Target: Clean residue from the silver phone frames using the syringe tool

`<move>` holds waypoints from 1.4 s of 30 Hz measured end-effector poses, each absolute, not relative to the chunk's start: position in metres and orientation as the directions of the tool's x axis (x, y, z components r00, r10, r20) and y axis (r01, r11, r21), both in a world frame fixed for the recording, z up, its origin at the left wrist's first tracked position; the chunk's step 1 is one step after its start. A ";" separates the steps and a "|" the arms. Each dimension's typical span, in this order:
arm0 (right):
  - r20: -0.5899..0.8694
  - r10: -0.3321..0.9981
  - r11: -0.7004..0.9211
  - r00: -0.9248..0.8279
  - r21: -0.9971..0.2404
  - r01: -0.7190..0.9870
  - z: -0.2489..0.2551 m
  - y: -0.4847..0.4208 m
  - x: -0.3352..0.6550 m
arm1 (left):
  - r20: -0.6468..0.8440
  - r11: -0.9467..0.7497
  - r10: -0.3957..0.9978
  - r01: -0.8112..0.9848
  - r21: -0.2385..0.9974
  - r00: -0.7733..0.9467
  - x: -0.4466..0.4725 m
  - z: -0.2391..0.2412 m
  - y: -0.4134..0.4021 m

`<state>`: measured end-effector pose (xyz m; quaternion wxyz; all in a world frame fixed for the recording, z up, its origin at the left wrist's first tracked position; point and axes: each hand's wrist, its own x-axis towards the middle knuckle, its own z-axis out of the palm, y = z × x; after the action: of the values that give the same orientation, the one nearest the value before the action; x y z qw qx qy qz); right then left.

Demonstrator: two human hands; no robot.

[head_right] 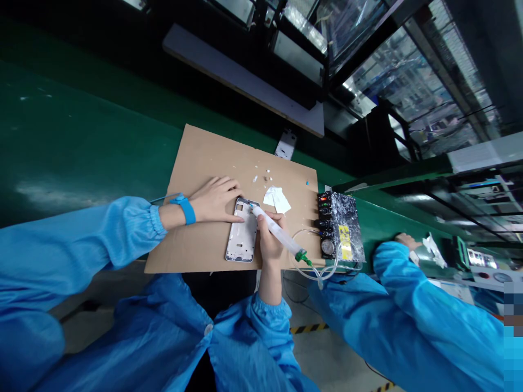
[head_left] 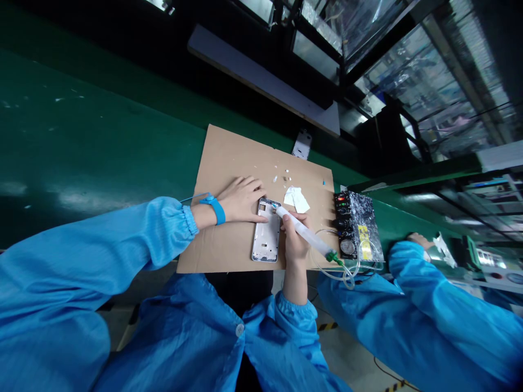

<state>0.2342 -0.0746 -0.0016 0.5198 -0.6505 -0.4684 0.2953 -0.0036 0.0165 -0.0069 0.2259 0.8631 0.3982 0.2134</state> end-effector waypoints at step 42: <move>0.087 0.919 -0.023 0.384 -0.962 0.272 -0.001 -0.076 0.238 | 0.169 -0.575 0.788 0.612 0.542 0.592 -0.003 -0.005 0.016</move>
<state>0.2376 -0.0759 -0.0015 0.5250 -0.6452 -0.4615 0.3083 -0.0026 0.0159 -0.0049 0.2198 0.8646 0.4050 0.2004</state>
